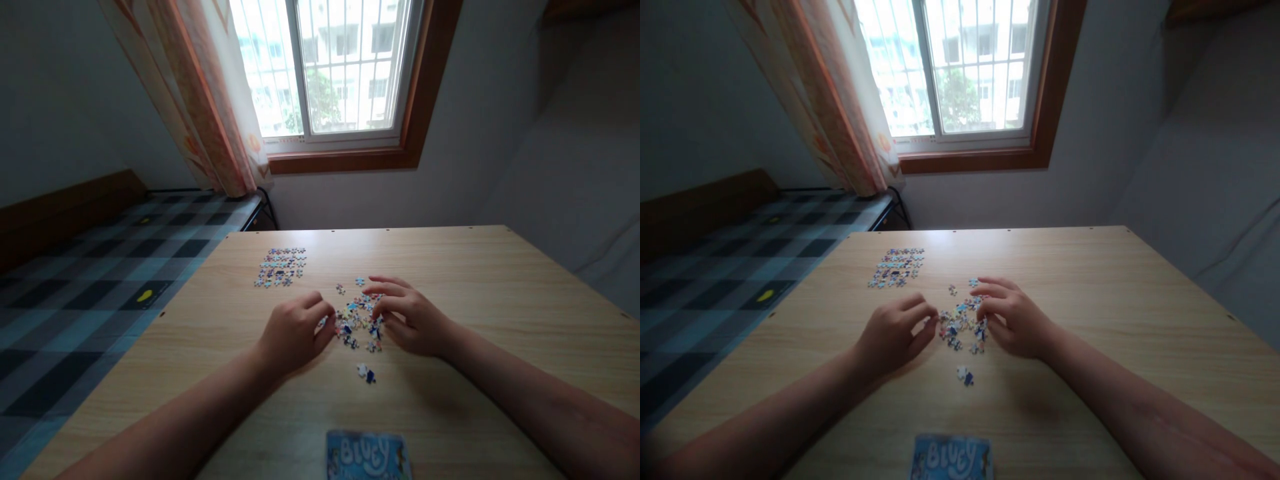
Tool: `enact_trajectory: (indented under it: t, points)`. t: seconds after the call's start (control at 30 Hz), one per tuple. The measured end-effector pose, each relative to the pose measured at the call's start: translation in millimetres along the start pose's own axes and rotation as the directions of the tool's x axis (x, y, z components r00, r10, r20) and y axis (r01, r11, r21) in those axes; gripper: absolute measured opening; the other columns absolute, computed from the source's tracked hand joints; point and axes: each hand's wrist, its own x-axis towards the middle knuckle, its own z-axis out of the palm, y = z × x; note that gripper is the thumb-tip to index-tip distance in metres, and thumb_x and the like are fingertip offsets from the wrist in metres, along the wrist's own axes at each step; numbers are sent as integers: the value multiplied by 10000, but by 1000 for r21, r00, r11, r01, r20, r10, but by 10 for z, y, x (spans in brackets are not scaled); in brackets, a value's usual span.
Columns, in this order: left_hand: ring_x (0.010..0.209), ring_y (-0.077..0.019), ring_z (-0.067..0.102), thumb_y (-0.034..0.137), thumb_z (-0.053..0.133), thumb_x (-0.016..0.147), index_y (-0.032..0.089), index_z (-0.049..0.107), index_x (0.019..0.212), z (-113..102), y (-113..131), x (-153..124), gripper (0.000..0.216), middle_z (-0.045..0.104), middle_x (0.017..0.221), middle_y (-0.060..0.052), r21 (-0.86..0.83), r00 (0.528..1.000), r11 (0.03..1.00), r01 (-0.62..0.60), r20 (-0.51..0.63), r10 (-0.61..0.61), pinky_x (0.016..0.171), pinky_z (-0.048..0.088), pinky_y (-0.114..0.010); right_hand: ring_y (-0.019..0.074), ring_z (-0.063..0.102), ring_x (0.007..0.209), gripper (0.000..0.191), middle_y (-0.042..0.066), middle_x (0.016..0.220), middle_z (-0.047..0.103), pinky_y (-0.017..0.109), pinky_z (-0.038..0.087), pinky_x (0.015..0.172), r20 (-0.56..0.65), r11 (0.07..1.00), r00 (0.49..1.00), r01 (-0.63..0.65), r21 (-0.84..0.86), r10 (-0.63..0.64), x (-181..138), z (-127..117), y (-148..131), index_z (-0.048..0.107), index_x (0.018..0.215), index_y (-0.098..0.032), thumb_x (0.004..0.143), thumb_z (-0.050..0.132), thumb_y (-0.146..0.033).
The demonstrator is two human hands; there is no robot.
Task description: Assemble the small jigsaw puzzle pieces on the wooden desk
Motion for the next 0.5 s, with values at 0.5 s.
enact_trajectory:
  t: [0.5]
  points:
    - [737,-226,662,378,357,998,160,680,765,-150,-119,124,453,724,866,-124,413,795,842,347,347,-498,617,457,-321,252,593,1229,264,38,1109,731,509,508,1017,-117,1000,993,10,-21,-13,15,16,17,691,770,-239,808,544,-23]
